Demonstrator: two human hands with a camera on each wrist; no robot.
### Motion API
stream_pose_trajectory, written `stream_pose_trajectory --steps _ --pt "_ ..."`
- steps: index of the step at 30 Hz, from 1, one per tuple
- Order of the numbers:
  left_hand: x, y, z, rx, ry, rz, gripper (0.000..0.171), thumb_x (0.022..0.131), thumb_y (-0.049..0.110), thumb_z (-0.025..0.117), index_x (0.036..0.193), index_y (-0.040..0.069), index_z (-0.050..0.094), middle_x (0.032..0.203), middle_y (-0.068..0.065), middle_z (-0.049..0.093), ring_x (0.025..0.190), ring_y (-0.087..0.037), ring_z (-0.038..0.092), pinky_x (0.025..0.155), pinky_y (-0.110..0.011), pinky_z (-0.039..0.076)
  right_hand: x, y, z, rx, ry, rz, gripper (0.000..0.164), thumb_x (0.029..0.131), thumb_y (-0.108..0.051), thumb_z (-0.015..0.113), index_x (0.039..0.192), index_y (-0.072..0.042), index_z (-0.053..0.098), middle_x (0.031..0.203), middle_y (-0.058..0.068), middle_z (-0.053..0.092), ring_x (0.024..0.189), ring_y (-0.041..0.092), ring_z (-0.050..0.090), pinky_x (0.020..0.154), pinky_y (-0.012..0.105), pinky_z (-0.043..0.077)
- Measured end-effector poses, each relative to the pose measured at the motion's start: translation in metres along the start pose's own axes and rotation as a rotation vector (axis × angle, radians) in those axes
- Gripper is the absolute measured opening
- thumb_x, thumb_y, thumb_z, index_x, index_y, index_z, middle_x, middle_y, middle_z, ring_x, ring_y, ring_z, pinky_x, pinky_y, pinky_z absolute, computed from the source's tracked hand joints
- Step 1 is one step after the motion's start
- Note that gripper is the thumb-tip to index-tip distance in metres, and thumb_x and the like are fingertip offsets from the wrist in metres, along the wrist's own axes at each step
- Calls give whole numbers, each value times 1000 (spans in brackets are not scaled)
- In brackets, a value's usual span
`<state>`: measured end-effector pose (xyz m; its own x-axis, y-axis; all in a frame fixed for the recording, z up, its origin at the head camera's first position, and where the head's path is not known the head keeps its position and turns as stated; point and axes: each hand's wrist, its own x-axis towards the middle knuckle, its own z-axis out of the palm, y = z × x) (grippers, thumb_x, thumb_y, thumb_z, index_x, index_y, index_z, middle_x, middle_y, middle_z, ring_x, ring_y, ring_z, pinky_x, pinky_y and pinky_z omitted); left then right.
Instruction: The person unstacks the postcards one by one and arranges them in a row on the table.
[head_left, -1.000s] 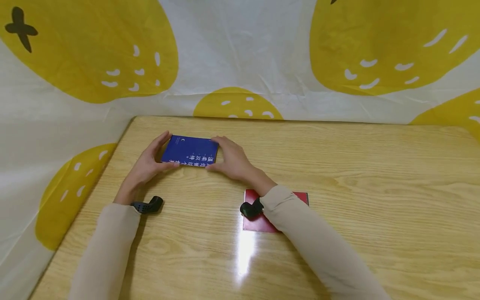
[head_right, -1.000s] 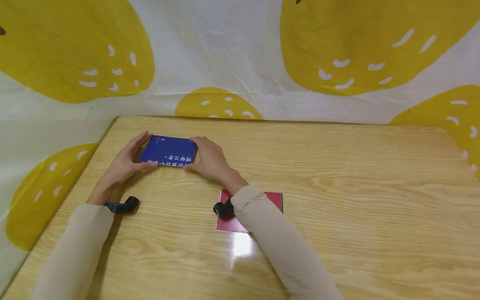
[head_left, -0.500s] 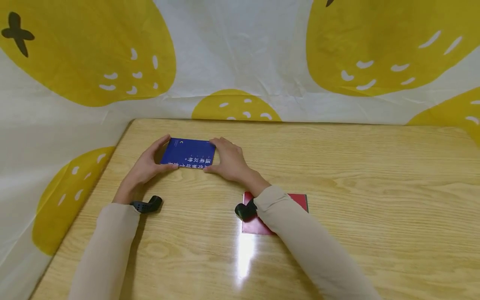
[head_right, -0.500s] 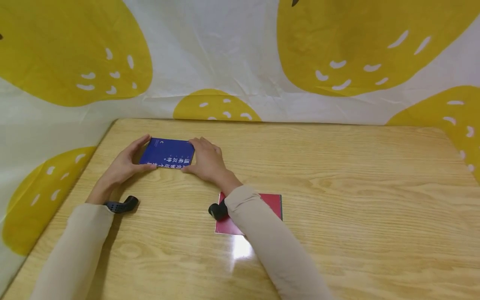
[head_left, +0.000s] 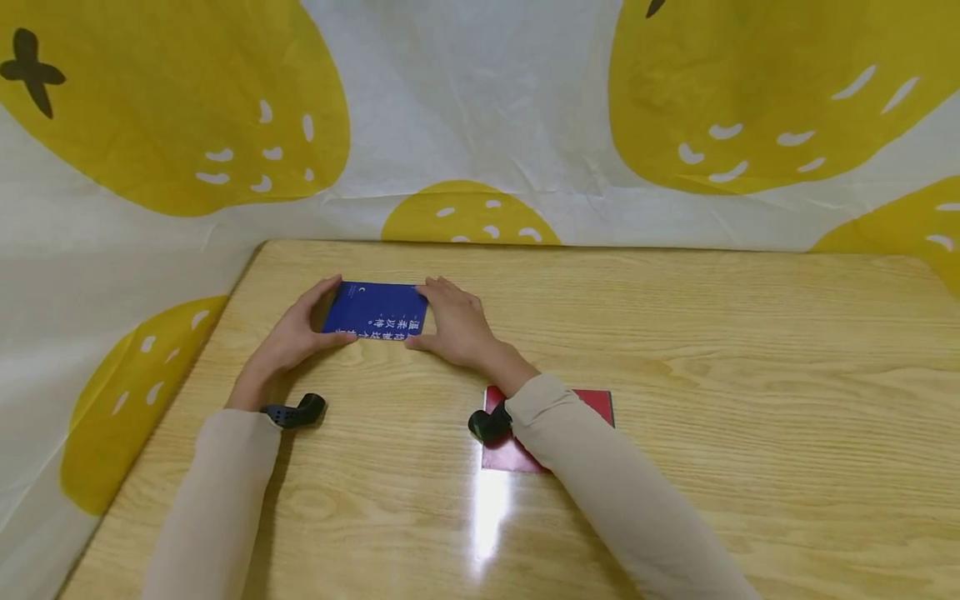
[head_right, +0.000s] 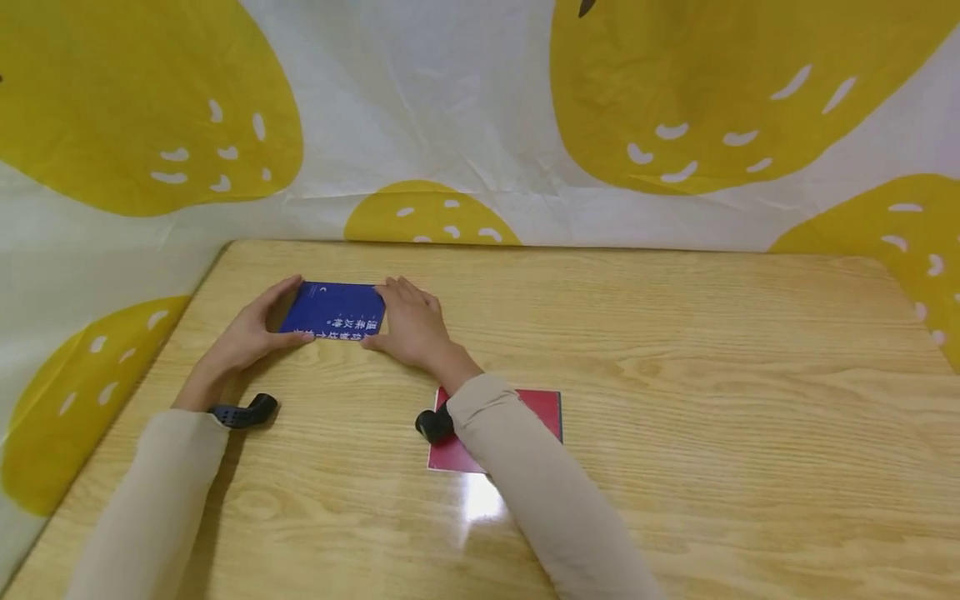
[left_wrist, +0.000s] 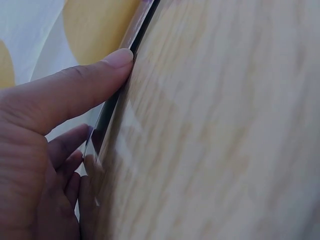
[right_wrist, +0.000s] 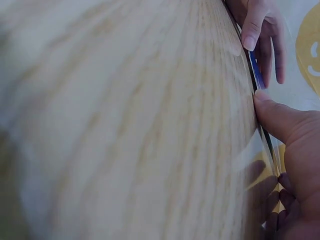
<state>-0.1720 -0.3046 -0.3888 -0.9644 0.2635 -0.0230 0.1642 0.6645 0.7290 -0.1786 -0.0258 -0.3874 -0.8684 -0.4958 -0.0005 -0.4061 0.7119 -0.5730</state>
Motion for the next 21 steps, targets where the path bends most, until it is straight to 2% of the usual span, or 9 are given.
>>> stream_pose_trajectory --steps 7,21 --pt "2 -4 0 -16 5 -12 99 77 23 82 153 13 20 155 -7 26 144 -22 10 116 -45 6 0 -2 1 -32 -9 14 86 84 -52 67 150 -12 30 157 6 21 144 21 11 112 46 15" --pt "1 -2 1 14 -1 -17 101 78 23 81 154 12 16 155 -9 25 144 -26 10 115 -48 5 -1 -3 0 -27 -11 21 86 84 -51 68 150 -13 29 157 7 20 144 21 11 112 46 16"
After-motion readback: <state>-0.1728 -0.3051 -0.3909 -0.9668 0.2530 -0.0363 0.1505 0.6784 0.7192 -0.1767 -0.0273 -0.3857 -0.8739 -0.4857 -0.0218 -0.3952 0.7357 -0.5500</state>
